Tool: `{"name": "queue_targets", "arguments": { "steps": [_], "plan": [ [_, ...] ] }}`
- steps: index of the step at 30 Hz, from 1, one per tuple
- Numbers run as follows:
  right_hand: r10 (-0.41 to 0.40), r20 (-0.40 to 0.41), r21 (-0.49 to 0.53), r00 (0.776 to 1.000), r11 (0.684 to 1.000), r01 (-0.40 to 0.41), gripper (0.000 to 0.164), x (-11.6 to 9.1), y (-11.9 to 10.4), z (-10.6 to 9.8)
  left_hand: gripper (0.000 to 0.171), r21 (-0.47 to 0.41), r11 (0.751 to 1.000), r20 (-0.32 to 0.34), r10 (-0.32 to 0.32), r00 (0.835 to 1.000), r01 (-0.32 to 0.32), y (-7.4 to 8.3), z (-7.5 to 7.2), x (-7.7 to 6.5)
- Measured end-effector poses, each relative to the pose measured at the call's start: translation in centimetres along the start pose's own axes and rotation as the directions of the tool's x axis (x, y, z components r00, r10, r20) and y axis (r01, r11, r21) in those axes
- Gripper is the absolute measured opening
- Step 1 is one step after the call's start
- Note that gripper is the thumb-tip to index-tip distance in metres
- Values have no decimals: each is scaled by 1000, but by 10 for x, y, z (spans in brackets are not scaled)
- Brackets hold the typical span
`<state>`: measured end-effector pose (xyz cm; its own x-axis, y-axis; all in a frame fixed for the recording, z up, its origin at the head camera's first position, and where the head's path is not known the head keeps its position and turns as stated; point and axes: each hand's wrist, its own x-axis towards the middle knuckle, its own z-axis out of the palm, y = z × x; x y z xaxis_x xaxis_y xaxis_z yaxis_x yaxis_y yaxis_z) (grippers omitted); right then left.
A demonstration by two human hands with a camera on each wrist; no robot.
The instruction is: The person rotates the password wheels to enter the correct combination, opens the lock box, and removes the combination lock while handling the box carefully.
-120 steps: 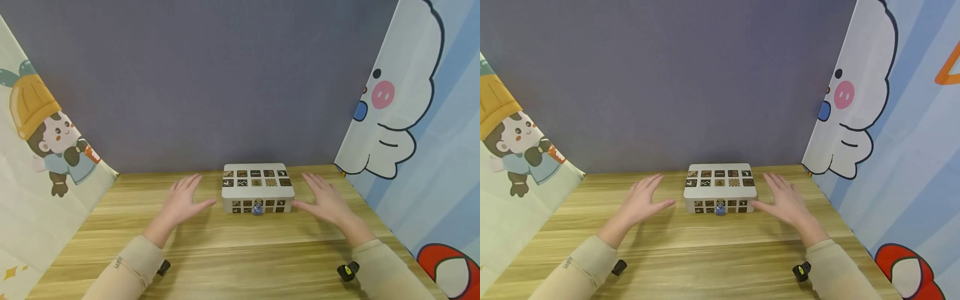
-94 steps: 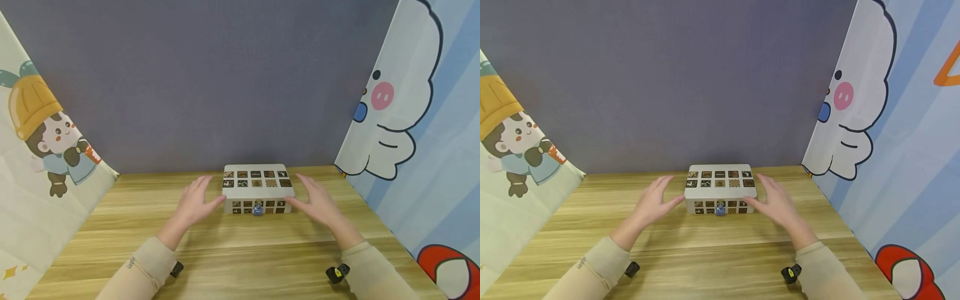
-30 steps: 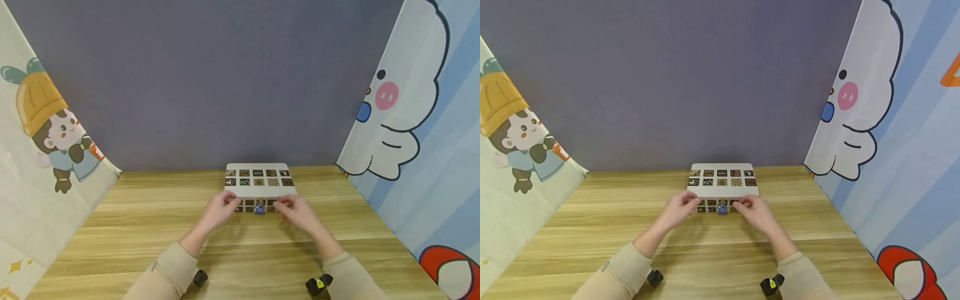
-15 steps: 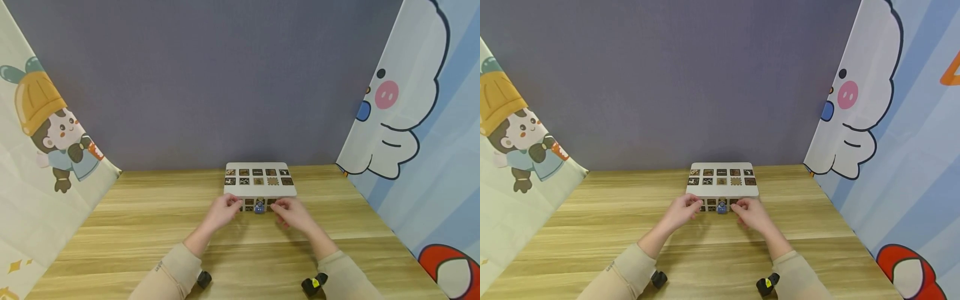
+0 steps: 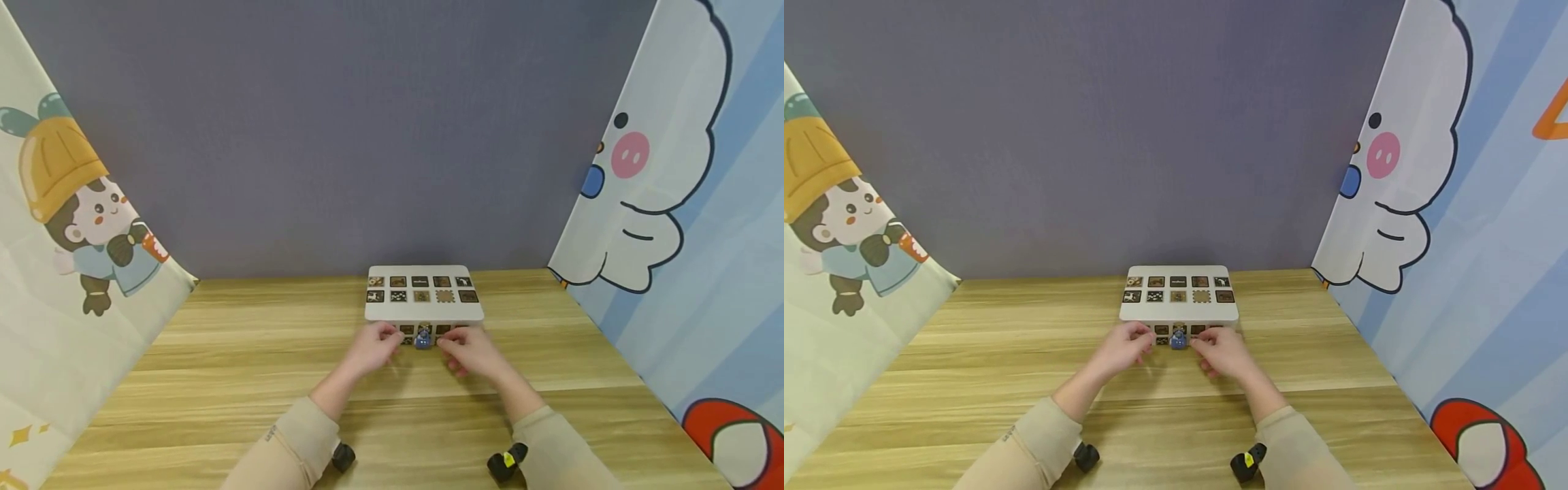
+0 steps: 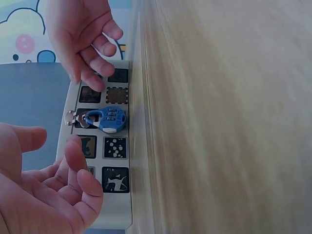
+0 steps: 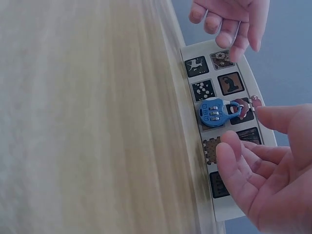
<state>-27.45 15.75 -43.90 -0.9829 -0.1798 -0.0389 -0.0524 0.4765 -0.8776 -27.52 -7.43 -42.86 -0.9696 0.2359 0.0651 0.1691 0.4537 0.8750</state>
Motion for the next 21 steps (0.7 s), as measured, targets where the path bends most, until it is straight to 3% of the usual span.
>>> {"name": "queue_targets", "arguments": {
  "steps": [12, 21],
  "plan": [
    [14, 27, 13, 1000, 1000, -15, 30, 3, 2, 6, 23, 19, 999, 18, -34, 999, 34, 1, 4, 1],
    [6, 44, -10, 999, 1000, -6, 31, 7, 3, 11, 26, 20, 999, 71, -40, 997, 39, -1, 7, 6]
  ]
}}
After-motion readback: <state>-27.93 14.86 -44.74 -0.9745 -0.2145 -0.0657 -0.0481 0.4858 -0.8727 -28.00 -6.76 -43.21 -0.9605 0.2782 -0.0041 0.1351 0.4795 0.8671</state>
